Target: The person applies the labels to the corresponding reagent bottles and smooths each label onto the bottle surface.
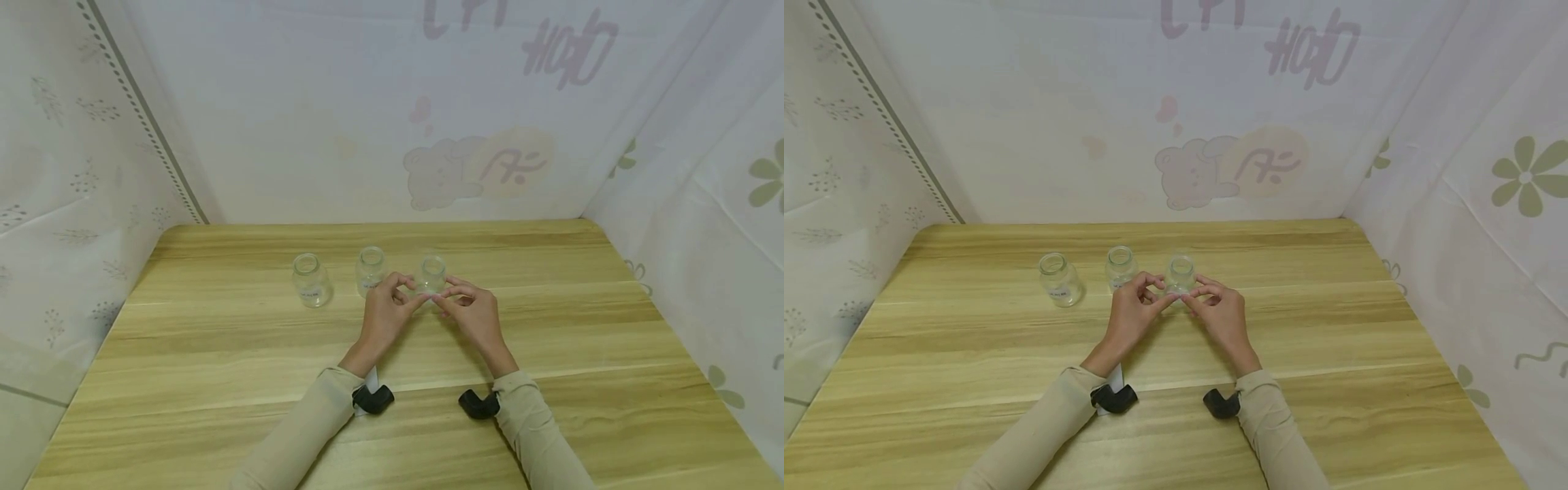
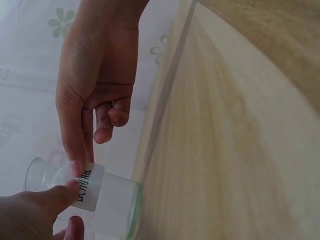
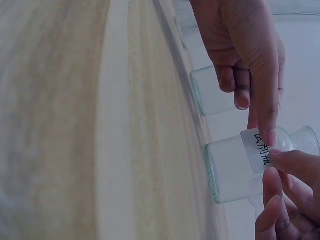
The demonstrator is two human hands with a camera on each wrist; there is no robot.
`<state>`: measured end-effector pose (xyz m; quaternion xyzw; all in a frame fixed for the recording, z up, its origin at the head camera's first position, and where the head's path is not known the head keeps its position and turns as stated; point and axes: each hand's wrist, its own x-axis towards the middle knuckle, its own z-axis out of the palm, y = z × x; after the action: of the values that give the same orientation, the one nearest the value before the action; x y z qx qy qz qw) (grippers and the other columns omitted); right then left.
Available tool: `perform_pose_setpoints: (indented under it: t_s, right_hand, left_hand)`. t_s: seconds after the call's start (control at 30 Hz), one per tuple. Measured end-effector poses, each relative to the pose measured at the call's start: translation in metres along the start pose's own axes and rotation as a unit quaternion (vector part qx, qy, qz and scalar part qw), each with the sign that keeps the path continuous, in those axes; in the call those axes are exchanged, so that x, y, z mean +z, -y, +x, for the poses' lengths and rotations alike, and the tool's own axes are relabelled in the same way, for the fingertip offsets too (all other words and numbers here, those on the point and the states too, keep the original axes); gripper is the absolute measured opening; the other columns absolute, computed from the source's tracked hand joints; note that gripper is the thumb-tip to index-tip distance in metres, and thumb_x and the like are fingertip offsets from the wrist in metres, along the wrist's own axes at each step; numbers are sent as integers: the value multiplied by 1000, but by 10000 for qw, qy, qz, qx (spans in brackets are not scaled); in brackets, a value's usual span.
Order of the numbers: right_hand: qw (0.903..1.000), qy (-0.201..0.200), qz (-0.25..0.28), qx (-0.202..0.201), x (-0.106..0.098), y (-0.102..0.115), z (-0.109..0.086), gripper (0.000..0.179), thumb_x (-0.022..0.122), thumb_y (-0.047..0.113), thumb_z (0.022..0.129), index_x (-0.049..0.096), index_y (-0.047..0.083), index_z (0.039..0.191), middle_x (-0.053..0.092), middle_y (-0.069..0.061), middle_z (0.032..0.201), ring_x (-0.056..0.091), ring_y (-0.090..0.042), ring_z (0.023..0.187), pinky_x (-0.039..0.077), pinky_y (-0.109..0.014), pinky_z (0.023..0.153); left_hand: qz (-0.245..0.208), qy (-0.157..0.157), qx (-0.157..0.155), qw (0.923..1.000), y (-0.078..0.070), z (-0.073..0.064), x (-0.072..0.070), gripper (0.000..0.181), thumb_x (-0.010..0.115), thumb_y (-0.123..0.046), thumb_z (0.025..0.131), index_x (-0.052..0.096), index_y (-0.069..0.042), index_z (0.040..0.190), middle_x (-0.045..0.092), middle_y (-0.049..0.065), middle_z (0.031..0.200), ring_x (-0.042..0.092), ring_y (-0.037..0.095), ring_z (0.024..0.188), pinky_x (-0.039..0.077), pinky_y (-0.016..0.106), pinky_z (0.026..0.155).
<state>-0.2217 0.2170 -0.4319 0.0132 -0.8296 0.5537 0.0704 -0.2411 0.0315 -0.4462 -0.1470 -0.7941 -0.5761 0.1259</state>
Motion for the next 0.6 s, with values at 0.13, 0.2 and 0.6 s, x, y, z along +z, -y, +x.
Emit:
perform_pose_setpoints:
  t_s: [0.13, 0.2, 0.6]
  right_hand:
    - [10000, 2, -54, 23, -1, -1, 0, 24, 85, 24, 89, 79, 1, 93, 66, -12, 138, 74, -29, 68, 55, -22, 67]
    - [9999, -12, -97, 57, -1, -1, 1, 25, 85, 26, 89, 80, 2, 93, 67, -11, 137, 74, -27, 68, 54, -23, 70]
    - [9997, 51, 12, 236, -4, -4, 3, 30, 86, 30, 88, 80, 2, 95, 68, -8, 136, 74, -32, 72, 53, -24, 69]
  left_hand:
    - [11, 42, -43, 10000, -1, 1, -1, 28, 88, -15, 84, 64, -1, 92, 74, 19, 118, 62, 12, 60, 45, 19, 54]
    - [27, 74, -91, 9999, -1, 1, -2, 28, 88, -15, 84, 63, -2, 91, 74, 19, 117, 60, 11, 59, 44, 19, 53]
    - [159, 251, -91, 9995, -2, 5, -6, 30, 87, -15, 85, 59, -4, 86, 75, 19, 114, 64, 14, 61, 49, 21, 56]
